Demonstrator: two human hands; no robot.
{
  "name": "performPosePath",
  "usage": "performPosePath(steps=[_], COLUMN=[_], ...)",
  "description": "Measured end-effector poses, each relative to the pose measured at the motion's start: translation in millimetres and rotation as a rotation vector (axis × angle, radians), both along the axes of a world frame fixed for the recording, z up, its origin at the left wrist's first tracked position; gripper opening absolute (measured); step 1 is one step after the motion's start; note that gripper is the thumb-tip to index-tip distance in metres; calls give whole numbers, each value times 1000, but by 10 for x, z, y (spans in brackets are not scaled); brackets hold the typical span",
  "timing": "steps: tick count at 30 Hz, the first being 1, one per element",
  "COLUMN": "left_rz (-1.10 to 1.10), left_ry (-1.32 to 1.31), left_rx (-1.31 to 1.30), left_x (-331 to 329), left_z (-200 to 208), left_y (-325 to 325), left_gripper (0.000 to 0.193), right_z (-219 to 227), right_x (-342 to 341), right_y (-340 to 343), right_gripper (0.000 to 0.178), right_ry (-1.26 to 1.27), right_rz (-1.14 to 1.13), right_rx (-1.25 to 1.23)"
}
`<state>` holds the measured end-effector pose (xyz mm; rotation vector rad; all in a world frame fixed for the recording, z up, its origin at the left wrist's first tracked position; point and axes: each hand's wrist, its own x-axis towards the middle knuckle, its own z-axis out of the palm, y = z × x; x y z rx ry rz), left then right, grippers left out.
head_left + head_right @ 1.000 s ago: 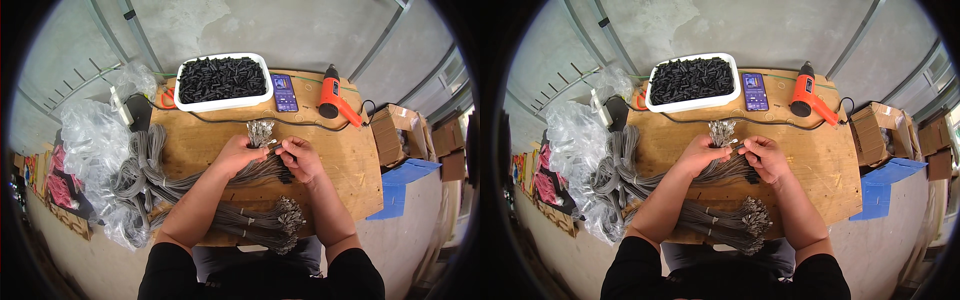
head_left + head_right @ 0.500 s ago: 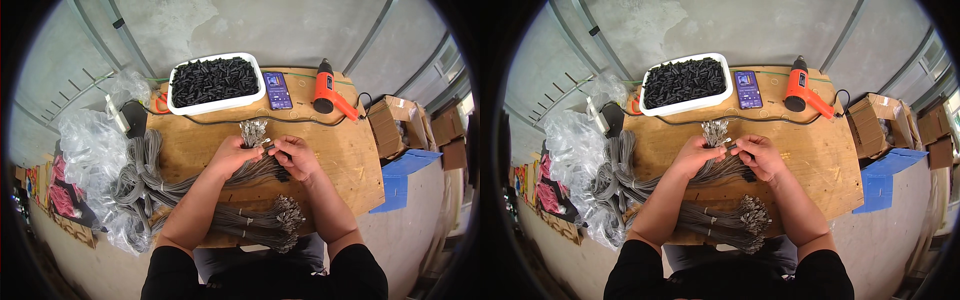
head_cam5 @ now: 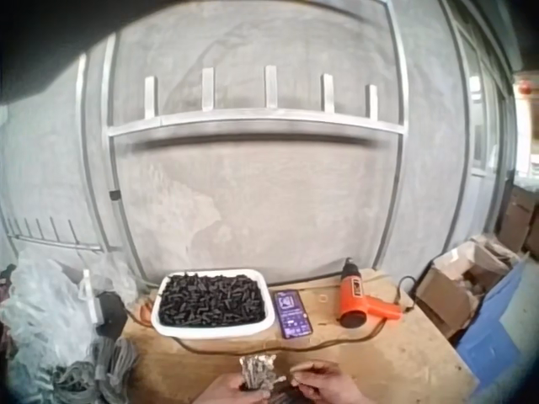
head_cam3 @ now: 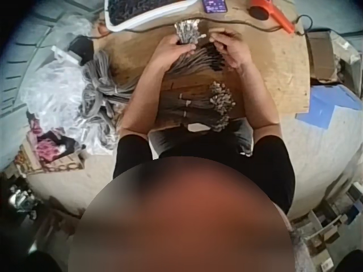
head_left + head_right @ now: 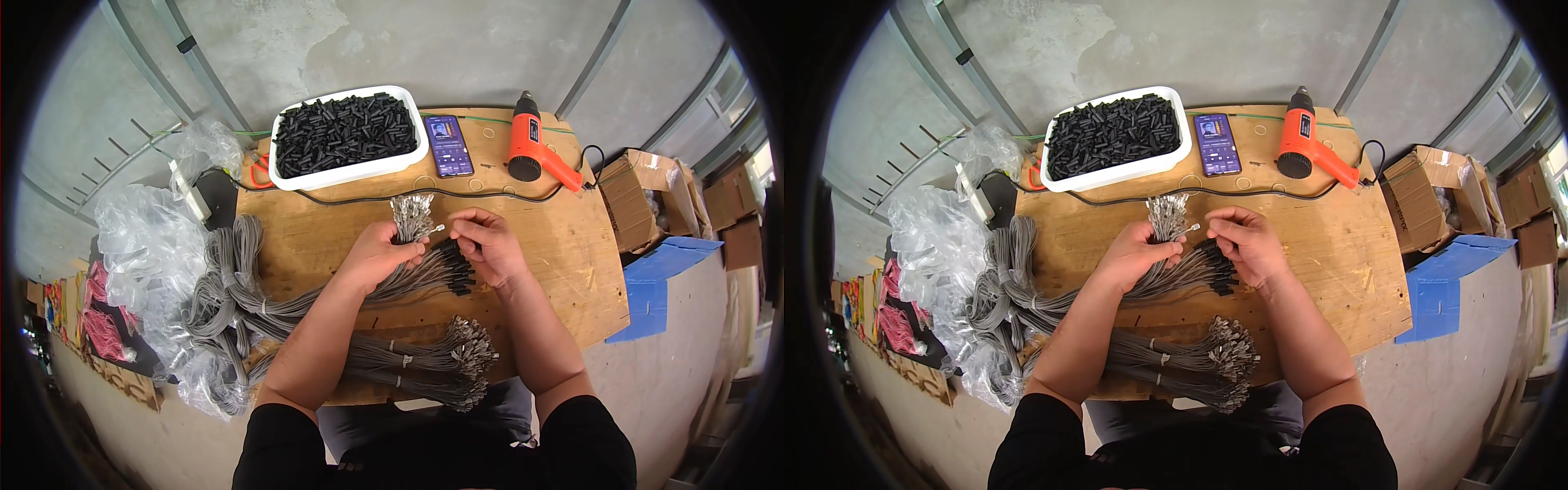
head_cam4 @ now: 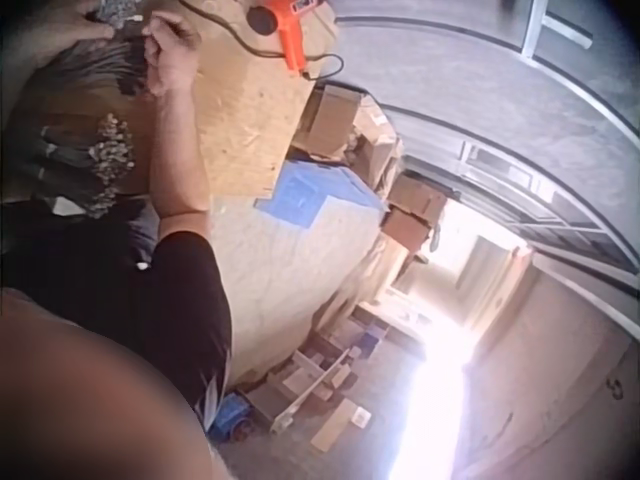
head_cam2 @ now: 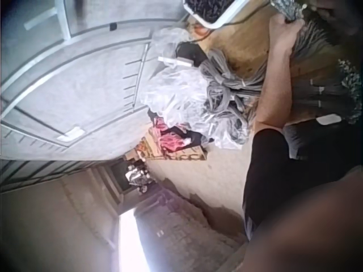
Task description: Assembling wire cables by manually attaching small black components to the ends of silver wire bundles.
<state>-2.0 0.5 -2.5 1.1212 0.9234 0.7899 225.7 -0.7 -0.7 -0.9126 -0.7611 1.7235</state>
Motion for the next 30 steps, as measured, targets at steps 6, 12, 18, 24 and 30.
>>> performPosePath(steps=[6, 12, 18, 24, 30], left_rz=[4, -54, -95, -18, -19], left_ry=[52, 229, 269, 125, 61], left_rx=[10, 101, 103, 24, 15], left_x=[21, 46, 62, 44, 26], left_z=[48, 69, 99, 60, 28], left_y=[-4, -2, -17, -8, 7], left_gripper=[18, 14, 11, 12, 15], right_z=[18, -26, -77, 81, -70], right_x=[-117, -165, -230, -165, -172], right_y=[-74, -116, -97, -124, -111], right_gripper=[11, 7, 6, 6, 7], right_ry=[-182, -157, -299, -310, -456], right_rz=[15, -18, -57, 37, 63], right_rx=[90, 203, 339, 236, 313])
